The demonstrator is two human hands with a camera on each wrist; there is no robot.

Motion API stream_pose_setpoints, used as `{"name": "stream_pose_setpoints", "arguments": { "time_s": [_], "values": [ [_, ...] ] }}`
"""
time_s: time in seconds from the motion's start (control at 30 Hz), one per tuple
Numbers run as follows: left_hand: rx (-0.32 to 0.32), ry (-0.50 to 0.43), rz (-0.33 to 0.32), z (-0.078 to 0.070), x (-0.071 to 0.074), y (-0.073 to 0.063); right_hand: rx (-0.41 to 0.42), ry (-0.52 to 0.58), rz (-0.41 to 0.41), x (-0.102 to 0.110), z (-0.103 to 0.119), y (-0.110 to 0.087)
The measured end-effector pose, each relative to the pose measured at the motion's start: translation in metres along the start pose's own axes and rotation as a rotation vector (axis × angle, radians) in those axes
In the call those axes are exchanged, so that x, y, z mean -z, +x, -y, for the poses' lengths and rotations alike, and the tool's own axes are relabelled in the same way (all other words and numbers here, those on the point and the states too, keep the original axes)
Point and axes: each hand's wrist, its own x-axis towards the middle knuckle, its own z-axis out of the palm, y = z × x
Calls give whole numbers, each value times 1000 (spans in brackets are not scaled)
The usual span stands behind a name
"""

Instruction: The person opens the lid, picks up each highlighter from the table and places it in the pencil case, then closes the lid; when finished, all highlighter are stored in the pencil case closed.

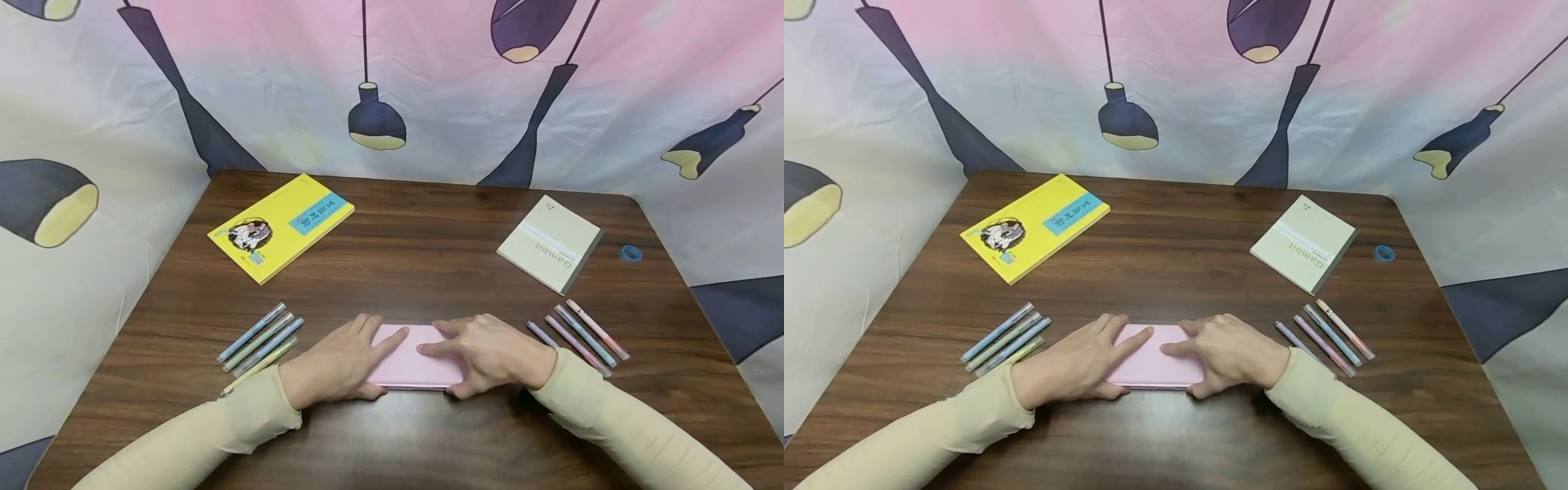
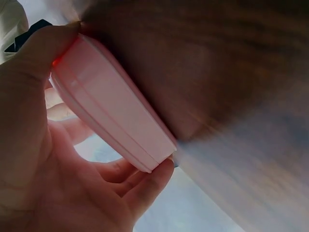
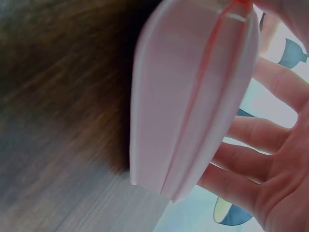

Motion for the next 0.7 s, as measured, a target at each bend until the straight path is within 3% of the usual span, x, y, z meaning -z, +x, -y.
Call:
{"name": "stream_pose_setpoints", "arguments": {
  "time_s": [0.37,0.7],
  "values": [
    [24,-13,13,-5,-3,-3,-17,25,77,1,2,2],
    [-28,-2,-58,0,-1,-1,-13,86,94,10,-5,6]
  ]
}}
